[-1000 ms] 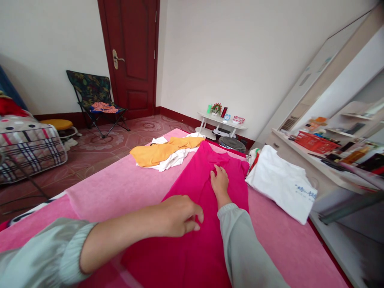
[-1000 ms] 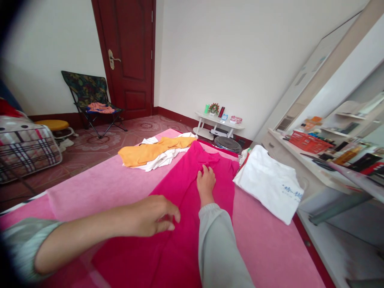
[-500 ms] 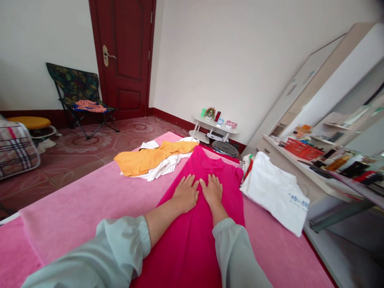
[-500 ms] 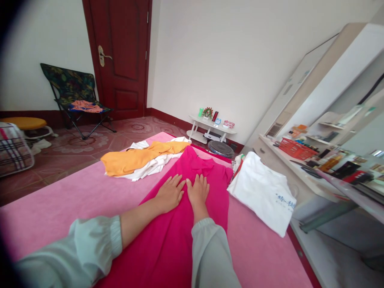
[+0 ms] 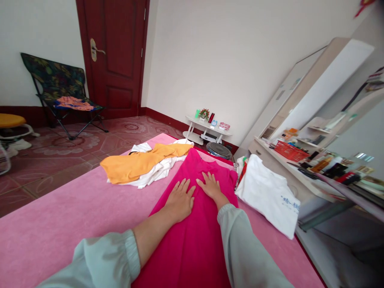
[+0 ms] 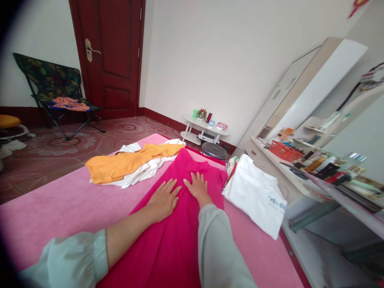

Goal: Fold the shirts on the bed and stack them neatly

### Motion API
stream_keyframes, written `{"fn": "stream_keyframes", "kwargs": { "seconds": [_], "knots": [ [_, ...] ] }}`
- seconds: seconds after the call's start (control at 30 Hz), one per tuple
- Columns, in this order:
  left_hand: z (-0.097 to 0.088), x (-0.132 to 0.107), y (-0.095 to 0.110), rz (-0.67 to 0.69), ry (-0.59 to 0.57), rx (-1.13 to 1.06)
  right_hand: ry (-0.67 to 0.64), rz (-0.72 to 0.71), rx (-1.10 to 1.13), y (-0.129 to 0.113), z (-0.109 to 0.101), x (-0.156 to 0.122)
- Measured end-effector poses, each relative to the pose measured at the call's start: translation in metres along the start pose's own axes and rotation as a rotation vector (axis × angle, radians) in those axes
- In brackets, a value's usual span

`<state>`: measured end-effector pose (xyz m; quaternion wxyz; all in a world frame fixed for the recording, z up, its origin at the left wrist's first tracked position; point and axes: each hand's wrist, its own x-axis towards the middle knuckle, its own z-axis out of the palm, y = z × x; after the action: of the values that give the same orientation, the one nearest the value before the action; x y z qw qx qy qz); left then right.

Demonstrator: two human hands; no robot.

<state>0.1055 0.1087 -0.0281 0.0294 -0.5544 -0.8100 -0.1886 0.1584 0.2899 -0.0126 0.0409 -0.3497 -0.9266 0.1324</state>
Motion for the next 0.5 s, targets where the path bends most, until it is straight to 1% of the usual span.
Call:
{"fn": "stream_keyframes", "kwargs": {
  "seconds": [0.07,0.13,0.2,0.3,0.37,0.43,0.5],
  "knots": [
    [0.000,0.000,-0.001,0.001,-0.003,-0.007,-0.047,-0.028,0.001,0.005,-0.005,-0.009],
    [-0.001,0.000,-0.001,-0.004,-0.007,-0.016,-0.068,-0.082,-0.004,0.012,-0.009,-0.031],
    [0.000,0.000,-0.001,-0.006,-0.006,-0.025,-0.077,-0.150,-0.012,0.022,-0.012,-0.065],
    [0.001,0.000,-0.001,-0.007,-0.004,-0.034,-0.071,-0.224,-0.007,0.042,-0.014,-0.130],
    [0.002,0.000,-0.001,-0.010,-0.007,-0.035,-0.037,-0.207,-0.007,0.060,-0.015,-0.175],
    [0.003,0.000,-0.001,-0.011,-0.003,-0.032,0.014,-0.122,-0.016,0.077,-0.017,-0.215],
    [0.003,0.000,-0.001,-0.009,0.006,-0.025,0.044,-0.044,-0.011,0.089,-0.020,-0.249]
  ]
}}
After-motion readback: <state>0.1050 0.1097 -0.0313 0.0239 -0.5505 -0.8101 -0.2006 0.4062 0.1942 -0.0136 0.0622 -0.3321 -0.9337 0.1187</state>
